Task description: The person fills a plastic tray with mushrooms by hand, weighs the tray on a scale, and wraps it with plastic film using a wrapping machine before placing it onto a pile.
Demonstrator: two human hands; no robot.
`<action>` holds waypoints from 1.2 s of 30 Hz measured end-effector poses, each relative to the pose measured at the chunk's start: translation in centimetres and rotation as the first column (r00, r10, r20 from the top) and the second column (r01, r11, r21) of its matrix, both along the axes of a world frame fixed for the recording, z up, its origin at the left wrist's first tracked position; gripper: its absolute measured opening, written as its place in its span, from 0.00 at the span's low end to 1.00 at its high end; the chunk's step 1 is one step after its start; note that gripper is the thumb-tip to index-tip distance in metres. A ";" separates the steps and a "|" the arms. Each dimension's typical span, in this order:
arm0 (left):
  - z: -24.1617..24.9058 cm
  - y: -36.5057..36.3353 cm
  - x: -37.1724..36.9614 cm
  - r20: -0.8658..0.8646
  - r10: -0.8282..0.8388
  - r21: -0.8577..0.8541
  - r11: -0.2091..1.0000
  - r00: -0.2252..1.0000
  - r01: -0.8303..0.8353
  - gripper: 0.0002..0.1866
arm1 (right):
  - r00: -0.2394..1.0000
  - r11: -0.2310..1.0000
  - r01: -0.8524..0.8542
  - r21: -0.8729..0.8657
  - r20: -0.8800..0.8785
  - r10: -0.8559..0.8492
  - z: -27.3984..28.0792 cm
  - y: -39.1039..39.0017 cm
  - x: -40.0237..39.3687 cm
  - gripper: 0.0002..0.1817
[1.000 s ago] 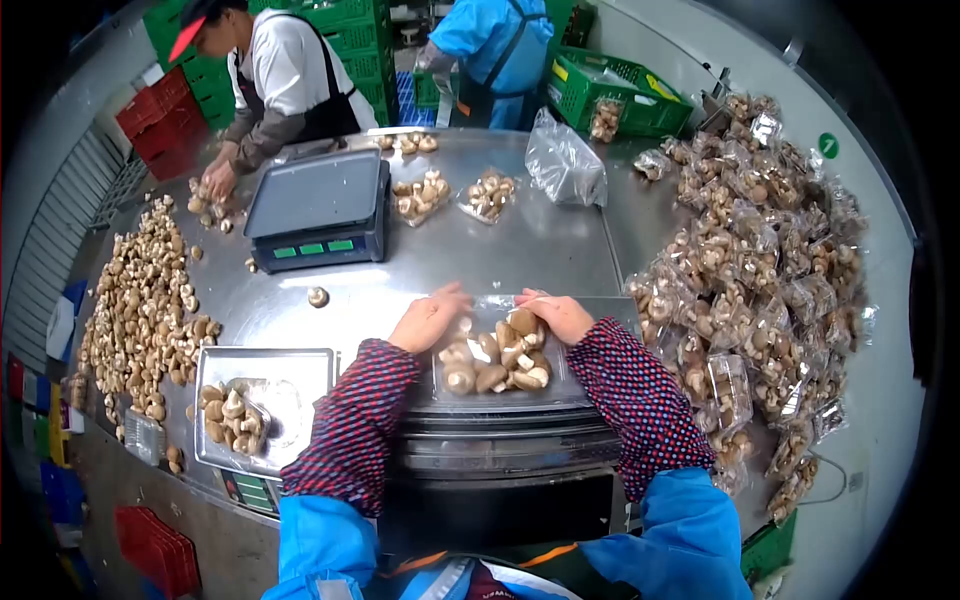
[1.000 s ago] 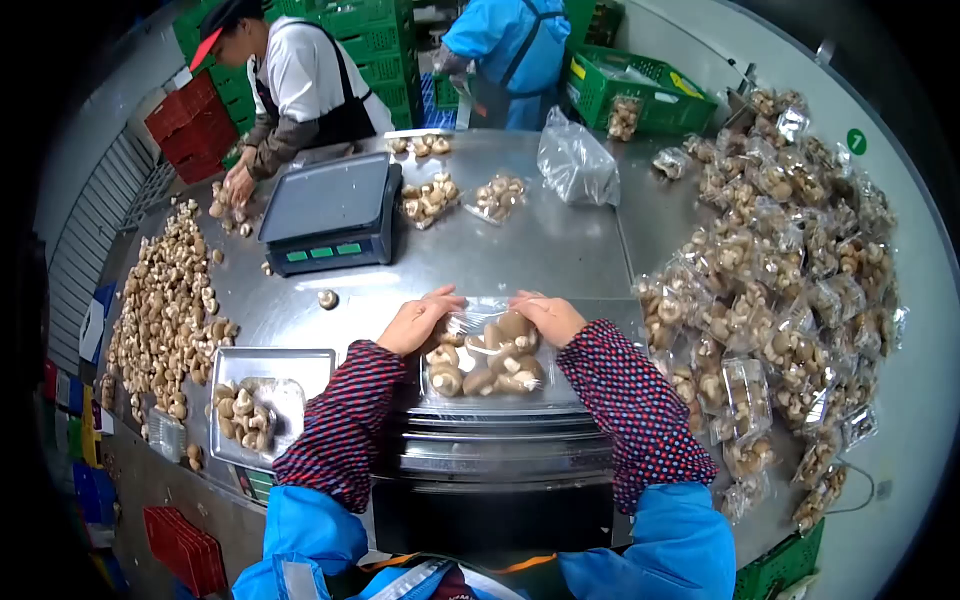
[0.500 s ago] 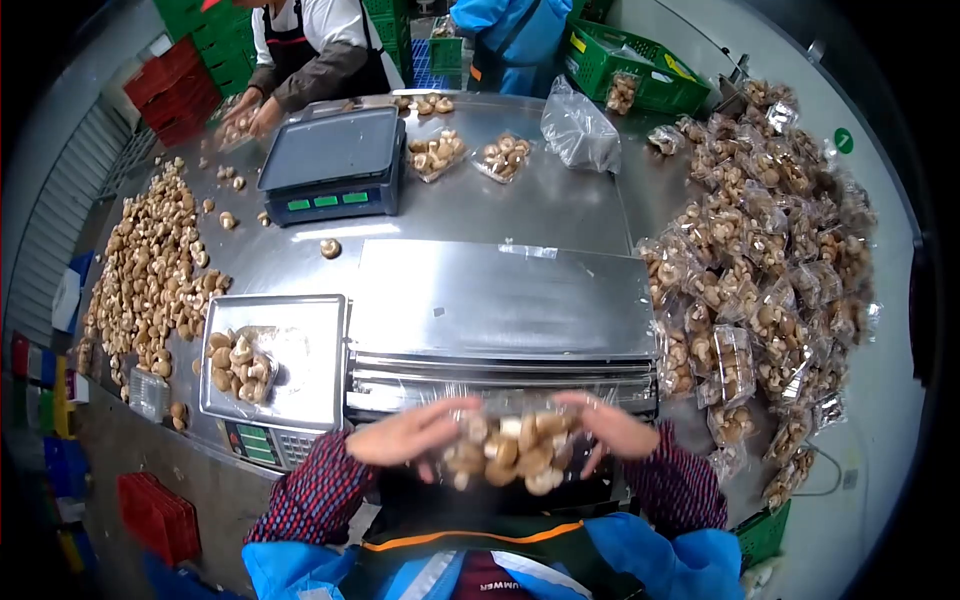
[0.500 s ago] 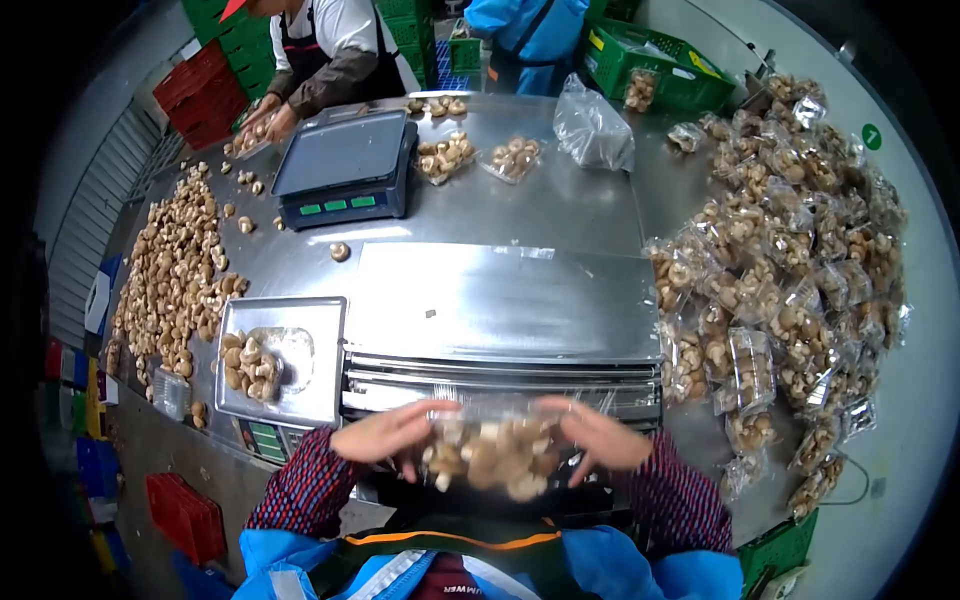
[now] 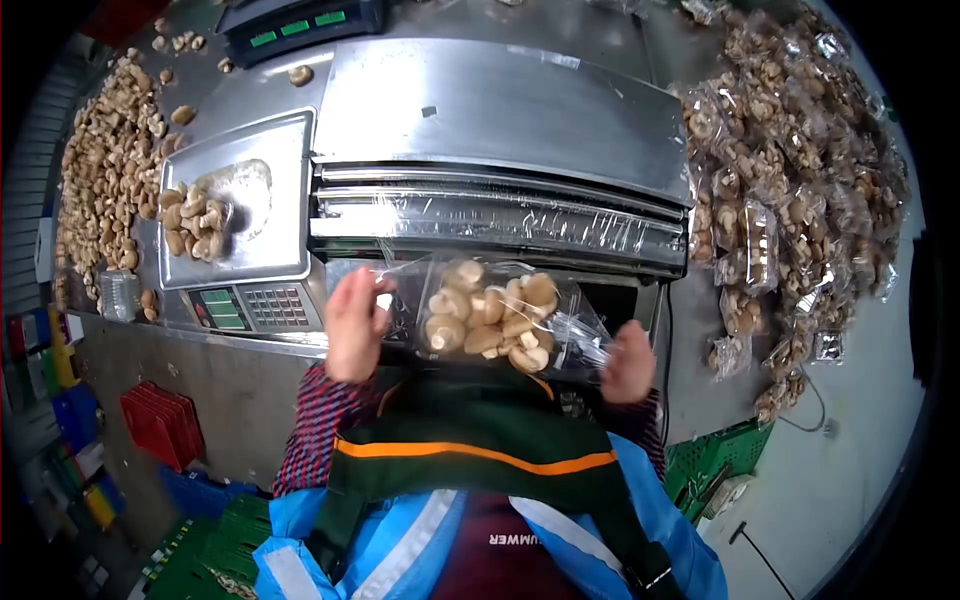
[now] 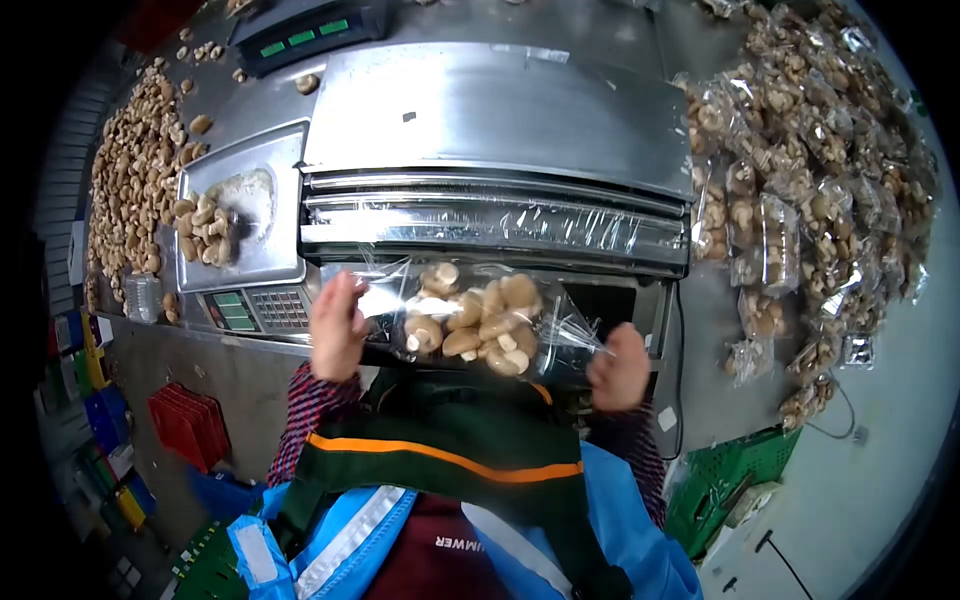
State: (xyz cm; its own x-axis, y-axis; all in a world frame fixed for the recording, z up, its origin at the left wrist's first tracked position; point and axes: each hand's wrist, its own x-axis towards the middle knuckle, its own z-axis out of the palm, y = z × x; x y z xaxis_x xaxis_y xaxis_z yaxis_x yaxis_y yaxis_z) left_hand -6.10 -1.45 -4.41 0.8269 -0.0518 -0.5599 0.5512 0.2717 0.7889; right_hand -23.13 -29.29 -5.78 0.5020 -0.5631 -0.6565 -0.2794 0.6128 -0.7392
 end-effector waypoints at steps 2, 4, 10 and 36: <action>-0.5 4.3 -2.5 -0.129 -0.095 -0.165 0.984 0.987 0.073 0.12 | 0.991 0.937 0.082 0.340 0.070 -0.113 0.6 -1.9 -3.2 0.10; -1.1 6.4 -5.9 -0.332 -0.118 -0.087 0.992 0.936 0.094 0.15 | 0.992 0.951 0.123 0.284 -0.034 -0.118 -1.4 -0.7 -7.1 0.10; -7.0 3.6 -9.7 -0.216 -0.676 -0.406 0.718 0.704 0.565 0.11 | 0.571 0.488 -0.819 -0.303 -0.349 0.743 -9.2 8.0 -7.1 0.06; -2.4 33.5 24.3 -0.236 -0.182 0.722 0.624 0.954 0.298 0.15 | 0.845 0.844 -0.477 -0.245 0.135 0.517 7.6 -6.0 21.9 0.16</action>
State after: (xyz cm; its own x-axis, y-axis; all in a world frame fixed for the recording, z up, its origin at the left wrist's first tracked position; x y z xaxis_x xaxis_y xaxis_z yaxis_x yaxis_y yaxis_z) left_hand 18.17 32.03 -6.77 0.7650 0.2423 -0.5967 0.6194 -0.5305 0.5787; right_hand -1.22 -35.25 1.86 0.8507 -0.3095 -0.4248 -0.3509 0.2674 -0.8974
